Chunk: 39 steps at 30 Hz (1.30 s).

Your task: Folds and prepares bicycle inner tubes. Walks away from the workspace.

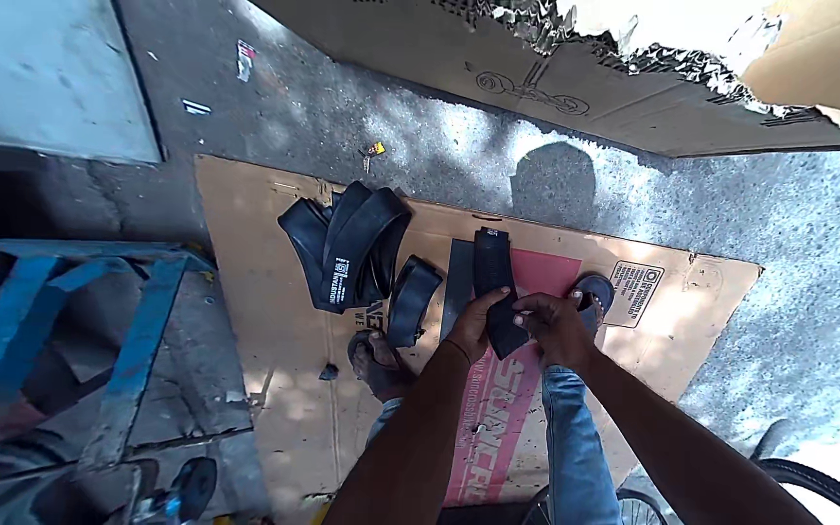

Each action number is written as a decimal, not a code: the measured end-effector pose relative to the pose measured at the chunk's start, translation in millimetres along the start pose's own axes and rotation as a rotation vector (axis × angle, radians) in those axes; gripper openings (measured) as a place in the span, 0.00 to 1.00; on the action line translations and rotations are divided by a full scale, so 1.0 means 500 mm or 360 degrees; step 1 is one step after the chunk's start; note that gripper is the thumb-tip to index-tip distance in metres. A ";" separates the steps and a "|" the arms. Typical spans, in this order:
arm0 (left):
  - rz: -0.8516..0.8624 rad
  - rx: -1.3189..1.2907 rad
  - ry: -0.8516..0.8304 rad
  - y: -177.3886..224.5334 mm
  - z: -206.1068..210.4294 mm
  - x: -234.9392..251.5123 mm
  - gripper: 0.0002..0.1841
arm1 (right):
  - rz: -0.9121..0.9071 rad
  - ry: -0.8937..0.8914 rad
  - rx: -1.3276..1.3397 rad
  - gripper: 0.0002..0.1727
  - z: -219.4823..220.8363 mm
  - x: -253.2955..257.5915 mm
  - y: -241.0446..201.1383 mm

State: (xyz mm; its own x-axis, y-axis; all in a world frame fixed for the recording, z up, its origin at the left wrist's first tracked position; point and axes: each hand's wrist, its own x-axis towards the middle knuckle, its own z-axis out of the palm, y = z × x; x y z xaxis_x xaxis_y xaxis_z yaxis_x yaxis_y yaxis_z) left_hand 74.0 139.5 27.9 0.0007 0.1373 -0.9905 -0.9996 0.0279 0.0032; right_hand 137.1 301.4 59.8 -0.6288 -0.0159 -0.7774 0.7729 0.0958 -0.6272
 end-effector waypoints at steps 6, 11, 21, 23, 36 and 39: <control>0.0283 0.0216 0.0220 -0.038 0.020 -0.053 0.16 | -0.0496 0.0135 -0.0939 0.11 0.033 -0.079 0.024; 0.0225 0.0420 0.0451 -0.040 0.035 -0.084 0.19 | -0.0827 0.0202 -0.1099 0.10 0.056 -0.081 0.023; 0.0250 -0.0130 0.0313 0.101 0.027 -0.066 0.23 | -0.0438 -0.0416 -0.1000 0.12 0.115 -0.316 0.034; 0.0418 0.0118 0.0063 0.085 0.015 -0.117 0.18 | -0.0443 0.0088 -0.0826 0.10 0.037 -0.274 0.008; 0.0655 0.0171 -0.0392 -0.041 -0.040 -0.355 0.36 | -0.0874 0.1197 0.0813 0.30 -0.304 -0.170 -0.510; 0.0723 0.0224 -0.0450 -0.019 -0.014 -0.398 0.38 | -0.0606 0.1129 0.0685 0.34 -0.193 -0.208 -0.405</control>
State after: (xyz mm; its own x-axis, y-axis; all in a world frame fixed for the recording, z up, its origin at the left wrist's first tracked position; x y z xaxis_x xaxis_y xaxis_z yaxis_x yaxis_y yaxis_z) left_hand 83.0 104.9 223.8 -0.4027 0.4264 -0.8100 -0.8879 0.0332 0.4589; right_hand 38.1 379.9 272.3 -0.6425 0.6588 -0.3913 0.3776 -0.1722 -0.9098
